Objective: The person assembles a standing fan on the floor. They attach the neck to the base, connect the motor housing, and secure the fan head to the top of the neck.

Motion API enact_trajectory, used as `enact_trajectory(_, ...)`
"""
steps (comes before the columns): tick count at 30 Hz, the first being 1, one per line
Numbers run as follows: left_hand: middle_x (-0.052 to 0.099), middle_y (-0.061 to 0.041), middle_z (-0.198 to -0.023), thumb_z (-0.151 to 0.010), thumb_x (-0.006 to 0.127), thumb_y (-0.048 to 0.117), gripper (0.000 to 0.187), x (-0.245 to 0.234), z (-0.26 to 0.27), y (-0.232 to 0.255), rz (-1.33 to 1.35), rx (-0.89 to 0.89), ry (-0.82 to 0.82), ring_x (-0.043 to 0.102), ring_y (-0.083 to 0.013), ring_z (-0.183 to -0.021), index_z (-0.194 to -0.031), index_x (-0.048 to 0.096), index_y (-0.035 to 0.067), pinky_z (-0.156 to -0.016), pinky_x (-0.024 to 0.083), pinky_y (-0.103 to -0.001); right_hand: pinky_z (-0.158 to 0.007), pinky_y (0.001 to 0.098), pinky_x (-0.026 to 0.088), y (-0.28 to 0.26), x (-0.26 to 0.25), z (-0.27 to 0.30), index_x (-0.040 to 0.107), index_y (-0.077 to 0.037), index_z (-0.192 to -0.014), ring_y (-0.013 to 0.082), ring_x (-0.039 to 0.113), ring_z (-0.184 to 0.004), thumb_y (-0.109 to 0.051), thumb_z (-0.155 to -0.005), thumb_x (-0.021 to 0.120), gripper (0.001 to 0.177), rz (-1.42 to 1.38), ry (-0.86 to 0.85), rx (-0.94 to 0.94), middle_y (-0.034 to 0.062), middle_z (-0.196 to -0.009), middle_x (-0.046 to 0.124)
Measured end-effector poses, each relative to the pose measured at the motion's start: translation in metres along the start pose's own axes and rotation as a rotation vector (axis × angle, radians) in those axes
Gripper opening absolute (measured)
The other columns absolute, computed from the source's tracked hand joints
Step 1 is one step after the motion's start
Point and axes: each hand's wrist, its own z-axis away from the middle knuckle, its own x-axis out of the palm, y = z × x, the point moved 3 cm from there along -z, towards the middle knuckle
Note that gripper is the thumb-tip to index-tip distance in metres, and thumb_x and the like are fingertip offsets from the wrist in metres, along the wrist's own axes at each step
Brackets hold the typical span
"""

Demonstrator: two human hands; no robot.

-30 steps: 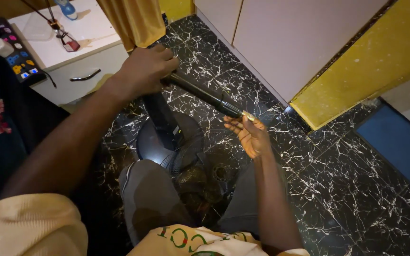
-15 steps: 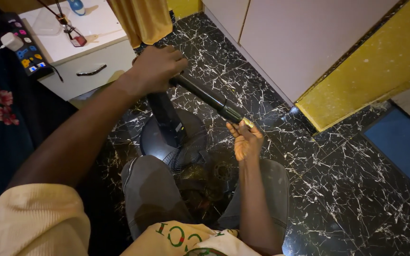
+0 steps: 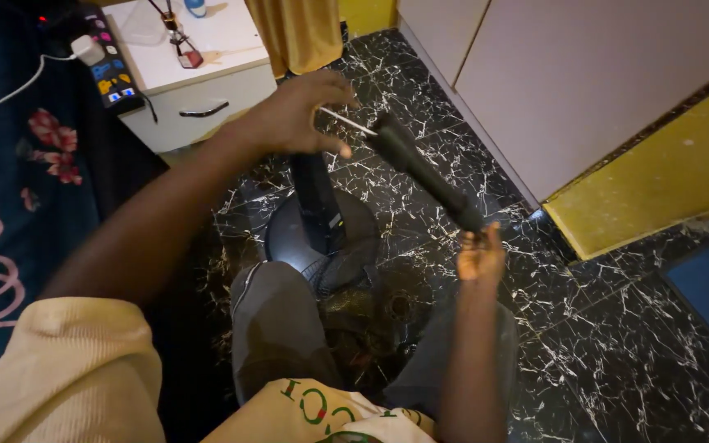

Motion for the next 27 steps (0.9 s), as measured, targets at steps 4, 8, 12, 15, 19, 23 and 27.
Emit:
enact_trajectory(4,0.075,-0.011,-0.102,-0.096,0.076,0.015,0.017,-0.003,0.008,-0.016,0.074,-0.094,0.026,0.071,-0.0255,-0.093,-0.112,0.076,0.007,-0.079,0.055,-0.041,-0.07,0.0314,0.055,-0.058,-0.043,-0.034,0.061,-0.003,-0.11,0.0226,0.069,-0.091,-0.026,-0.103,0.074,0.028,0.018,0.088,-0.041,0.0126,-0.103,0.07)
enact_trajectory(8,0.071,-0.008,-0.095,-0.106,0.072,0.019,0.016,-0.009,-0.002,-0.004,0.297,-0.223,0.245,0.066,-0.0174,-0.081,-0.115,0.072,0.007,-0.072,0.054,-0.032,-0.069,0.0482,0.06,-0.141,-0.066,-0.044,0.063,-0.01,-0.113,0.0272,0.072,-0.083,-0.039,-0.093,0.047,0.039,0.04,0.316,0.032,0.0105,-0.099,0.073)
enact_trajectory(12,0.069,-0.007,-0.086,-0.102,0.07,0.019,0.015,-0.018,-0.027,0.034,0.323,-0.233,0.207,0.059,-0.015,-0.068,-0.112,0.072,0.008,-0.058,0.047,-0.032,-0.077,0.0483,0.059,-0.193,-0.049,-0.031,0.049,-0.005,-0.115,0.0291,0.059,-0.077,-0.038,-0.107,0.055,0.035,-0.183,0.083,-0.061,0.0158,-0.091,0.059)
enact_trajectory(15,0.07,-0.007,-0.086,-0.098,0.065,0.013,0.017,-0.015,-0.061,0.073,0.282,-0.022,0.149,0.061,-0.015,-0.068,-0.113,0.072,0.007,-0.058,0.048,-0.033,-0.072,0.0423,0.055,-0.197,-0.007,0.0,0.052,-0.013,-0.124,0.0248,0.058,-0.075,-0.036,-0.112,0.059,0.027,0.093,-0.088,-0.059,0.0099,-0.089,0.058)
enact_trajectory(19,0.066,-0.011,-0.074,-0.107,0.063,0.022,0.016,0.007,-0.094,0.126,0.264,-0.008,0.057,0.061,-0.0238,-0.063,-0.105,0.072,0.009,-0.061,0.045,-0.039,-0.059,0.0437,0.056,-0.158,0.086,0.064,0.048,-0.018,-0.112,0.0261,0.061,-0.067,-0.041,-0.111,0.058,0.026,0.258,-0.28,0.054,0.0093,-0.086,0.06)
enact_trajectory(23,0.068,-0.014,-0.08,-0.095,0.067,0.017,0.011,0.02,-0.108,0.138,0.172,0.051,0.015,0.066,-0.0343,-0.073,-0.099,0.07,0.007,-0.064,0.048,-0.046,-0.056,0.0422,0.058,-0.137,0.191,0.144,0.047,-0.013,-0.109,0.0277,0.065,-0.069,-0.026,-0.107,0.067,0.023,0.199,-0.518,-0.067,0.0153,-0.096,0.063)
enact_trajectory(27,0.071,-0.017,-0.084,-0.092,0.068,0.019,0.015,0.044,-0.107,0.135,0.097,0.019,-0.027,0.068,-0.039,-0.081,-0.1,0.069,0.006,-0.069,0.051,-0.051,-0.054,0.0345,0.059,-0.146,0.272,0.198,0.045,-0.01,-0.103,0.0274,0.073,-0.085,-0.001,-0.092,0.074,0.031,0.352,-0.605,-0.248,0.0261,-0.12,0.066)
